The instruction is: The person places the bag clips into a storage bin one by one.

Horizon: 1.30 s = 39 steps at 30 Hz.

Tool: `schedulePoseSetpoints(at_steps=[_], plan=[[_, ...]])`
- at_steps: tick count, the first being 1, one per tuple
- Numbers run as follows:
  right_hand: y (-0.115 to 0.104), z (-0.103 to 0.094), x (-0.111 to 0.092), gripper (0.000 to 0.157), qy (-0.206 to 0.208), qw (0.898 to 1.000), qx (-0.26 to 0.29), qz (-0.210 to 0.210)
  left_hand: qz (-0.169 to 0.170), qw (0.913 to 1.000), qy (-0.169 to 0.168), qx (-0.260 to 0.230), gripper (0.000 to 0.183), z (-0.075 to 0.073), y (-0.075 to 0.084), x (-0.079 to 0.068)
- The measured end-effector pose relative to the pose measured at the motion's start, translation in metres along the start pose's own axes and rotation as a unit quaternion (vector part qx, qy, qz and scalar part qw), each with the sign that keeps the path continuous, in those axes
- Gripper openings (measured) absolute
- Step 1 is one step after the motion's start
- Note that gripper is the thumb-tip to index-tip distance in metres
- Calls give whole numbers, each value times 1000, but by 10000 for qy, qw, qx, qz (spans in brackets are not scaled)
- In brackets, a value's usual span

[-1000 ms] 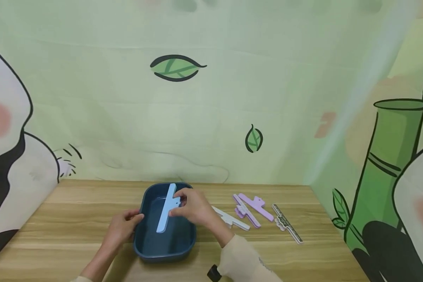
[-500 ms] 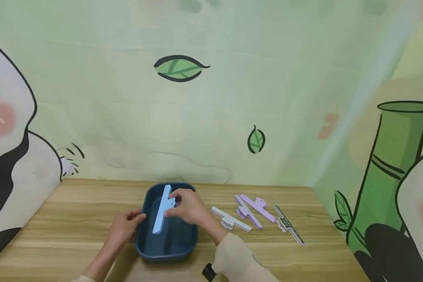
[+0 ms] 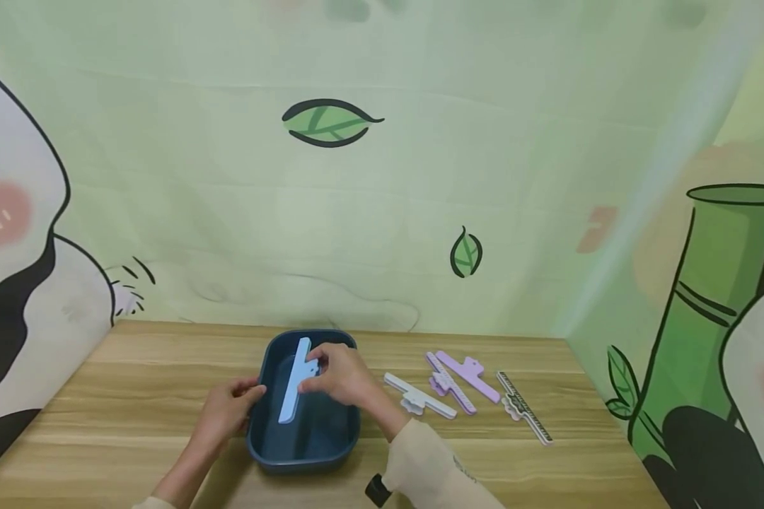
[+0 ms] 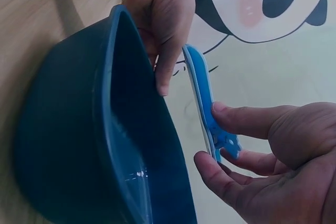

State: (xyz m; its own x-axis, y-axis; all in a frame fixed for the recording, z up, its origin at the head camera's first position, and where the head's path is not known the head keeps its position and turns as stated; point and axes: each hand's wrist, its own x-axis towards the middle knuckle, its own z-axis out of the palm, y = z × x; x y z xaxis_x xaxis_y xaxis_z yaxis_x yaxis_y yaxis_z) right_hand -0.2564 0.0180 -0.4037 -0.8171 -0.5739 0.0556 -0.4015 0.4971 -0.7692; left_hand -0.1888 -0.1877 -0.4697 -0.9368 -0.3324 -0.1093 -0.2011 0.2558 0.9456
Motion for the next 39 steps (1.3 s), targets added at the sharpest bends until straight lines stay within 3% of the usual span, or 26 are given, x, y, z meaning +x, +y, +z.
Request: schedulePoseSetpoints(at_steps=[6, 21, 31, 39], plan=[[5, 8, 5, 43, -132, 9996, -200, 122, -96, 9999, -32, 79, 38, 0, 0, 1], [12, 35, 16, 40, -430, 9953, -865, -57, -128, 9997, -148, -125, 37, -2, 0, 0], [13, 49, 25, 39, -558, 9924, -1098, 29, 28, 9998, -98, -180, 36, -2, -1, -1], [13, 57, 30, 43, -649, 9908, -1187, 91, -89, 9998, -158, -111, 37, -3, -1, -1]])
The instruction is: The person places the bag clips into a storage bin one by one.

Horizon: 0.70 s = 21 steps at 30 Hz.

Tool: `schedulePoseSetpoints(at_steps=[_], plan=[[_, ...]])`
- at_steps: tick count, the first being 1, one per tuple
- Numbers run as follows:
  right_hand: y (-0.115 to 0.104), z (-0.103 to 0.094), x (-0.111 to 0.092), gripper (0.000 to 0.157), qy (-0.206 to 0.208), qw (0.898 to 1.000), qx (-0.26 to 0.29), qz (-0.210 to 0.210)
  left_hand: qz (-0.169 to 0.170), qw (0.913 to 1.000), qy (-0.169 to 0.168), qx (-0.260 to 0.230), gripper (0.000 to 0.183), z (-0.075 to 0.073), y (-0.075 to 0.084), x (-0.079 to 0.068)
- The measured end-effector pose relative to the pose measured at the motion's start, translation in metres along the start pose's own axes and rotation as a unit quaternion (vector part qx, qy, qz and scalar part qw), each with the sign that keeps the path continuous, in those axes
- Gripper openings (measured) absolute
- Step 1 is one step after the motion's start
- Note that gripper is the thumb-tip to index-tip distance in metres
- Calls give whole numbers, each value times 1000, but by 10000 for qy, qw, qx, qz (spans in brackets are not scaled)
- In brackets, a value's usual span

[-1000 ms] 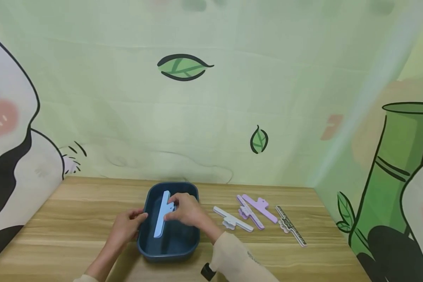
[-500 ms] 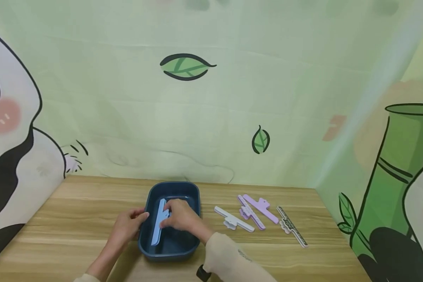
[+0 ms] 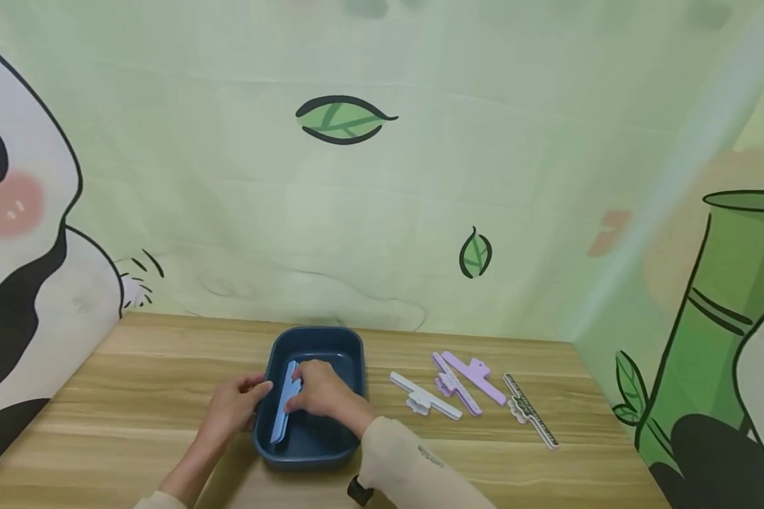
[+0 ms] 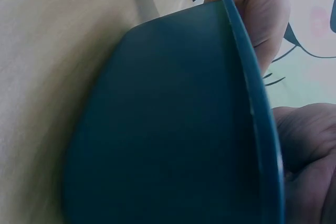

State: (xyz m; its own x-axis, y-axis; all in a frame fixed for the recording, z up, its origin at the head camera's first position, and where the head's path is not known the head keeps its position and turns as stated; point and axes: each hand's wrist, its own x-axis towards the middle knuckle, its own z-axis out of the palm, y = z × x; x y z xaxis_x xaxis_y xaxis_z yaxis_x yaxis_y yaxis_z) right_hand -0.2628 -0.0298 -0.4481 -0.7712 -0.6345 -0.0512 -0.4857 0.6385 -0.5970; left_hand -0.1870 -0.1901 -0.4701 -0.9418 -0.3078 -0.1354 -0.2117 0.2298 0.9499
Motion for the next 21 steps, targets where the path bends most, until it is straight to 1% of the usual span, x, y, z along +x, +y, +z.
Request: schedulePoseSetpoints(at_steps=[6, 10, 17, 21], plan=[[1, -1, -3, 50, -58, 9997, 31, 241, 76, 9999, 75, 23, 36, 3, 1, 0], [3, -3, -6, 45, 14, 9994, 108, 321, 12, 9999, 54, 86, 36, 3, 3, 0], [2, -8, -13, 41, 152, 9992, 276, 235, -199, 9997, 39, 159, 37, 4, 3, 1], [-1, -13, -19, 40, 372, 9983, 436, 102, -267, 9995, 40, 180, 37, 3, 3, 2]])
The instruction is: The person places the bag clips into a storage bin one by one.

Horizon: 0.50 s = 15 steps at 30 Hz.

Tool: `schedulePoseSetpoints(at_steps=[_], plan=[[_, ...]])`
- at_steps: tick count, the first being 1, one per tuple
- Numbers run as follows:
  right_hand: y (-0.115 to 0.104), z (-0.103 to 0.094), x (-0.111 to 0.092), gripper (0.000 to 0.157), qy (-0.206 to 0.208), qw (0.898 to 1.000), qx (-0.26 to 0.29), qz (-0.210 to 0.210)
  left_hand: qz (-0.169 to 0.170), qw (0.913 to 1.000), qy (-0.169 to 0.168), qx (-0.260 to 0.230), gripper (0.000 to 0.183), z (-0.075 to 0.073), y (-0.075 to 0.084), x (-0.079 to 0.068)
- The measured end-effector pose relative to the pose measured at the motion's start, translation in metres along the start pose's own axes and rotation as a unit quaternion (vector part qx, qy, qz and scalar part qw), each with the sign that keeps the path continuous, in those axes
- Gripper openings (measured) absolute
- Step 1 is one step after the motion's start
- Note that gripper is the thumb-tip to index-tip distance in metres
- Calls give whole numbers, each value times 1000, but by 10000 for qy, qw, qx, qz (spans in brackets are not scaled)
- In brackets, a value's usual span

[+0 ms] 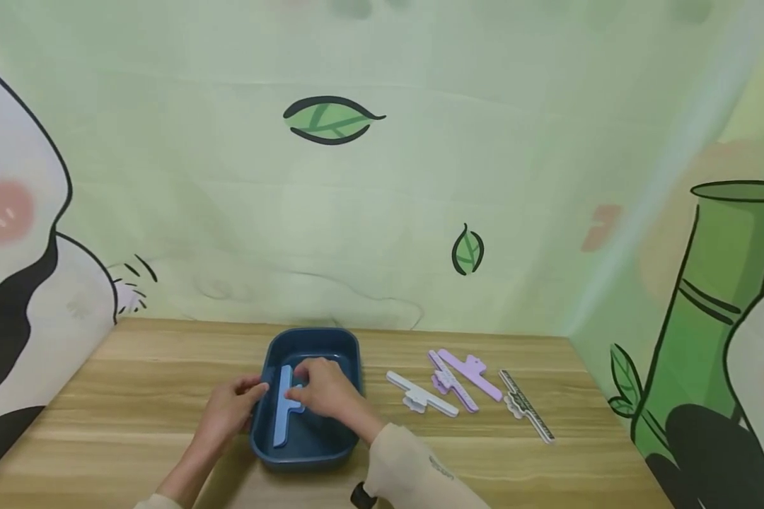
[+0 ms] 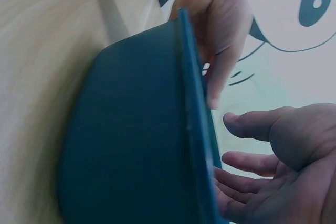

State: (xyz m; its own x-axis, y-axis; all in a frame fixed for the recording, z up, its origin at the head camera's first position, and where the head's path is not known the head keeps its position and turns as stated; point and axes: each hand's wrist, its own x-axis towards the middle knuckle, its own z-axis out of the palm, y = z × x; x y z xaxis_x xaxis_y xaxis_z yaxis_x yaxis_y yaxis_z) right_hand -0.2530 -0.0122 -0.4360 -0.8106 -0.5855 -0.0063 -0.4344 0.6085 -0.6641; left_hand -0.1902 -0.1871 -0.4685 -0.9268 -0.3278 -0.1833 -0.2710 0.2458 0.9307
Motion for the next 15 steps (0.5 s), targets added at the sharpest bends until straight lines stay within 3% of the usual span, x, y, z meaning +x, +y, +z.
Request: schedulePoseSetpoints(at_steps=[8, 15], plan=[[6, -16, -16, 31, 581, 9969, 404, -352, 71, 9998, -22, 189, 39, 1, 0, 0], [14, -38, -34, 27, 937, 9936, 601, -185, 84, 9996, -28, 267, 39, 1, 0, 2]])
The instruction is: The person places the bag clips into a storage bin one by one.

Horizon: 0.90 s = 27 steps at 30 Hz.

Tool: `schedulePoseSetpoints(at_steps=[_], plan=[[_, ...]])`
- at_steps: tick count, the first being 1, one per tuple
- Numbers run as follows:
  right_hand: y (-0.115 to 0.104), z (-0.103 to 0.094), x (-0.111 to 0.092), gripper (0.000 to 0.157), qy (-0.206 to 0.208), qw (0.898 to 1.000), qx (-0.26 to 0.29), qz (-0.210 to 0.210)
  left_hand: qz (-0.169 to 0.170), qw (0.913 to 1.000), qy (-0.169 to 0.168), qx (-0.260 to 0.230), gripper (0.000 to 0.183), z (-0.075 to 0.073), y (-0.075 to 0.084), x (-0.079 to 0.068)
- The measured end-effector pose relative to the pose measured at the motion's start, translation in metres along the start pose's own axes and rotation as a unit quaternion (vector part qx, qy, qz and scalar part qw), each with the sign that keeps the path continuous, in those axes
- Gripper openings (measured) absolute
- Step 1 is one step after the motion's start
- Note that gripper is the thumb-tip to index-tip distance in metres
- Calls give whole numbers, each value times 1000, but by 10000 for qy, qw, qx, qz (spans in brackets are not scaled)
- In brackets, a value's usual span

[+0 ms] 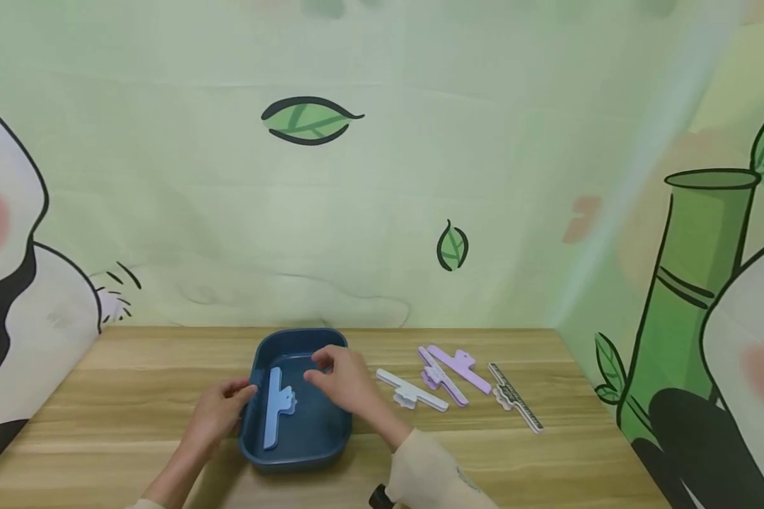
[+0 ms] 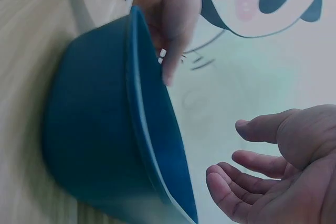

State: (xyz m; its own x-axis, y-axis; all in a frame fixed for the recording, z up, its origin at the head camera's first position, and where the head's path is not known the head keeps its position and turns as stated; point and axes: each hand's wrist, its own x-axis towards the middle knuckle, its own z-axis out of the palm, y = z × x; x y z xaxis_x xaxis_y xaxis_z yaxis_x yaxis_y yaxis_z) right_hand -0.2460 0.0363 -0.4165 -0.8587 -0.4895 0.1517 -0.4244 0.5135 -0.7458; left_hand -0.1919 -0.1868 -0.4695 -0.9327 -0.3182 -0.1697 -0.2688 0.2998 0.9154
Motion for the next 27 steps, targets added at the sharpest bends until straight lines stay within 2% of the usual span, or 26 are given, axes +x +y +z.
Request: schedulePoseSetpoints(at_steps=[7, 13, 21, 27], plan=[[11, -24, -10, 28, 336, 9993, 121, 132, 25, 9999, -81, -66, 39, -2, 0, 0], [27, -42, -18, 26, 742, 9971, 26, 136, -103, 9994, -284, -147, 40, -4, 1, 0], [48, -68, -33, 24, 1064, 9933, -41, 447, -246, 9987, -439, -78, 41, -6, 2, 3], [67, -89, -46, 25, 1276, 9891, -145, 715, -212, 9986, -482, -73, 40, -5, 2, 4]])
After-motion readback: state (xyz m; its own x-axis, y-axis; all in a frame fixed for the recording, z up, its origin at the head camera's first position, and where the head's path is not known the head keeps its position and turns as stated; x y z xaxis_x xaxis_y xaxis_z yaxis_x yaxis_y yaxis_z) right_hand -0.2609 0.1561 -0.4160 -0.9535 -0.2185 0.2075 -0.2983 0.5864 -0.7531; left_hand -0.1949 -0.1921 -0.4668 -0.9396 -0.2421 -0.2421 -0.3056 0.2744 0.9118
